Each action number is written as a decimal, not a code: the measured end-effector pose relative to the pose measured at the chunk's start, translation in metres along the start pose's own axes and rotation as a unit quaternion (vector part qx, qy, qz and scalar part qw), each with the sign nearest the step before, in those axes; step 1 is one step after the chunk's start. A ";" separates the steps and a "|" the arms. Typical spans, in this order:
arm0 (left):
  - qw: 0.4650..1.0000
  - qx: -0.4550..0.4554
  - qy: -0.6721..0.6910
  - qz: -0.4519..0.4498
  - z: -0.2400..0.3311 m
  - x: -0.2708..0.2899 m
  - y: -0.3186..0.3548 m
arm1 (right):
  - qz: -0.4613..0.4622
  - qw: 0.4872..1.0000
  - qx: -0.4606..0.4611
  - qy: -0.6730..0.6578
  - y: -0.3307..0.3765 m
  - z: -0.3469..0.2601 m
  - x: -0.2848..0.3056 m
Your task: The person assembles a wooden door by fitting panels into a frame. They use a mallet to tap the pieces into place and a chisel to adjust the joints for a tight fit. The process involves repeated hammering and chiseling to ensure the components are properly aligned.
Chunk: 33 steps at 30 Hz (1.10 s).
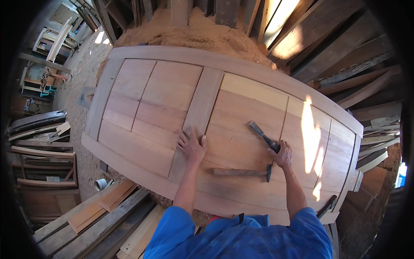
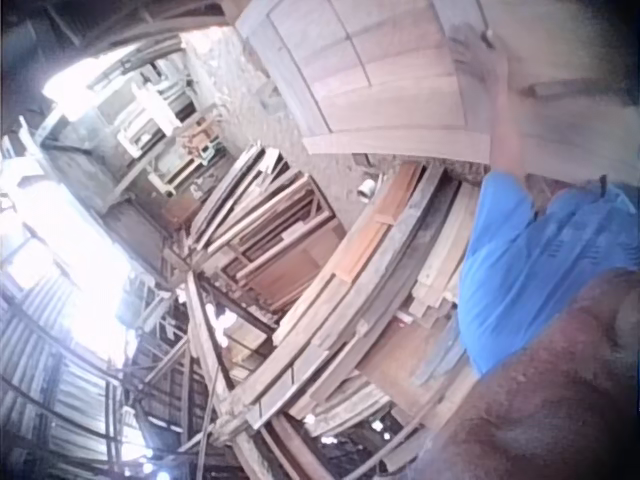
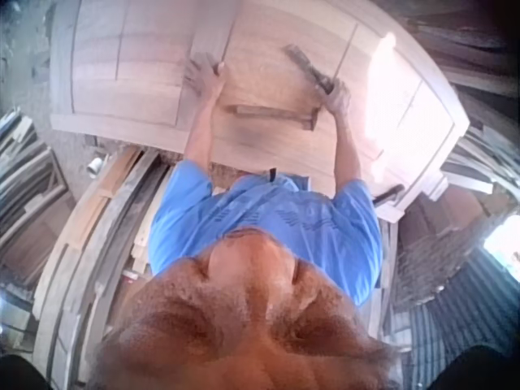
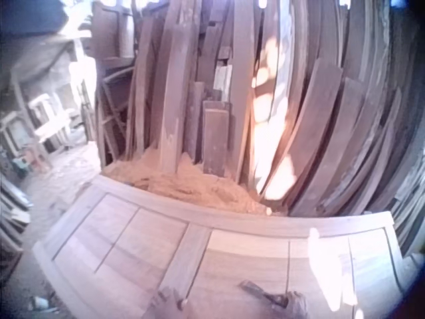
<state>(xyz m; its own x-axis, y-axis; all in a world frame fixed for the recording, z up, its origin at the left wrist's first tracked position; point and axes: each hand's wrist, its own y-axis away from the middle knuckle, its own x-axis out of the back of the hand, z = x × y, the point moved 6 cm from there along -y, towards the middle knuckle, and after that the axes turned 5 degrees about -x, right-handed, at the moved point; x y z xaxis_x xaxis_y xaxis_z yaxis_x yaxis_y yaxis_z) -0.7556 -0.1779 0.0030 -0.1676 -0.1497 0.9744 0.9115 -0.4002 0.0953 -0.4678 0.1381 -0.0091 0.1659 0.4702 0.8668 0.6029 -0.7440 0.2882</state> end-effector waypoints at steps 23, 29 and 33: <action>0.999 -0.034 0.018 -0.013 -0.014 0.004 0.008 | -0.070 0.966 0.239 0.069 -0.033 -0.219 0.033; 0.999 -0.025 0.044 -0.012 -0.019 0.003 0.008 | -0.127 0.940 0.253 0.189 -0.052 -0.273 0.053; 0.999 -0.035 0.041 -0.008 -0.019 0.002 0.007 | -0.154 0.926 0.262 0.225 -0.065 -0.309 0.063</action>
<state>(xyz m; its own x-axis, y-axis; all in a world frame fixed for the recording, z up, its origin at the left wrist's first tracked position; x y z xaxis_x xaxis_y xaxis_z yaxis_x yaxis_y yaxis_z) -0.7570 -0.1976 0.0020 -0.2151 -0.2152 0.9526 0.8802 -0.4653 0.0936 -0.7376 0.0695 0.1527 -0.3474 0.2880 0.8924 0.8829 -0.2202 0.4147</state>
